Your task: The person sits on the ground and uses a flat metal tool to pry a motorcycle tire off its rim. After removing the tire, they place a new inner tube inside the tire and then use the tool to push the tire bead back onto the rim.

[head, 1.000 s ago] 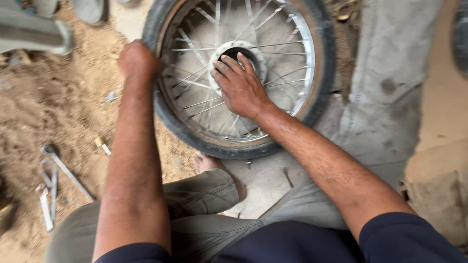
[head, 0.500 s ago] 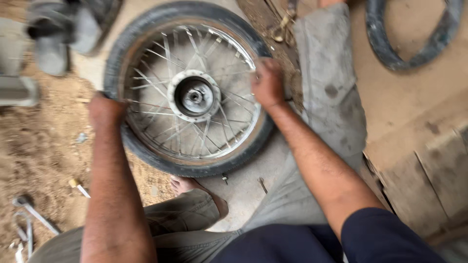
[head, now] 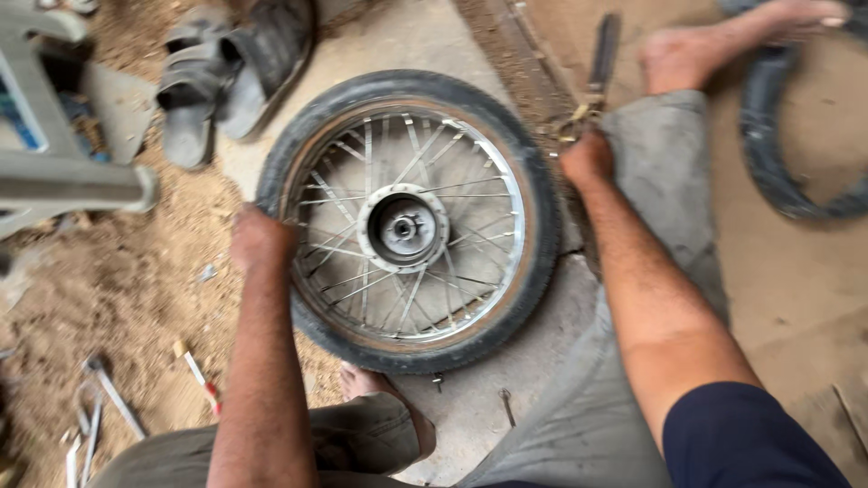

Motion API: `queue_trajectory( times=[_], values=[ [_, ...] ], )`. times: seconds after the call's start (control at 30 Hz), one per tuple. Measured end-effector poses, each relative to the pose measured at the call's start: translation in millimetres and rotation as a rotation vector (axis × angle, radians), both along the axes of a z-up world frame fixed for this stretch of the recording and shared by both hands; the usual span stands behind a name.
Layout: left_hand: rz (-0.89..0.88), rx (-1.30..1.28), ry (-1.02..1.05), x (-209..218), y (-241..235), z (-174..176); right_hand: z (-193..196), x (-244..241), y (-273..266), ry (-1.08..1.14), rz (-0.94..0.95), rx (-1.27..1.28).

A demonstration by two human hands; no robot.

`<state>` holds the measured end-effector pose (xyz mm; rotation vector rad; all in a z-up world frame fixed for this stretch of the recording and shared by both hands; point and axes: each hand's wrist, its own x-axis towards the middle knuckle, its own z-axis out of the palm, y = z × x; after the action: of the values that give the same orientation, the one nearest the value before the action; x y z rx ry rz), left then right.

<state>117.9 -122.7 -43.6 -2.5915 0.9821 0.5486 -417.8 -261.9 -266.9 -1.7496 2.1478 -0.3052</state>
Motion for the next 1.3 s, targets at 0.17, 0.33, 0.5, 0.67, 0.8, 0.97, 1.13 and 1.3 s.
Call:
queue_trajectory(
  times=[0.17, 0.33, 0.5, 0.67, 0.8, 0.97, 1.13, 1.3],
  values=[
    [0.095, 0.019, 0.038, -2.7, -10.8, 14.9, -17.6, -7.9, -15.5, 0.054, -0.151, 0.116],
    [0.120, 0.025, 0.041, -6.6, -17.4, 22.2, 7.8, 4.4, -26.5, 0.057, -0.326, 0.128],
    [0.084, 0.033, 0.054, 2.7, -13.7, 3.5, 52.1, 14.7, -39.1, -0.164, -0.434, 0.282],
    [0.083, -0.055, 0.116, 0.9, -7.8, 8.5, 120.0, 14.1, -42.0, -0.521, -0.376, 0.375],
    [0.081, -0.108, 0.217, 7.8, 9.6, 15.3, 170.4, 28.1, -2.5, -0.575, -0.293, 0.370],
    [0.096, -0.205, 0.298, 28.2, 30.0, -15.0, 216.9, 78.7, 67.4, -0.884, 0.011, 0.053],
    [0.078, -0.188, 0.379, 30.4, 49.5, 3.2, 257.8, 145.0, 162.7, -0.801, -0.007, 0.141],
    [-0.105, -0.156, 0.409, 31.5, 84.8, 86.2, 248.9, 184.1, 237.2, -0.913, 0.233, 0.285]
  ],
)
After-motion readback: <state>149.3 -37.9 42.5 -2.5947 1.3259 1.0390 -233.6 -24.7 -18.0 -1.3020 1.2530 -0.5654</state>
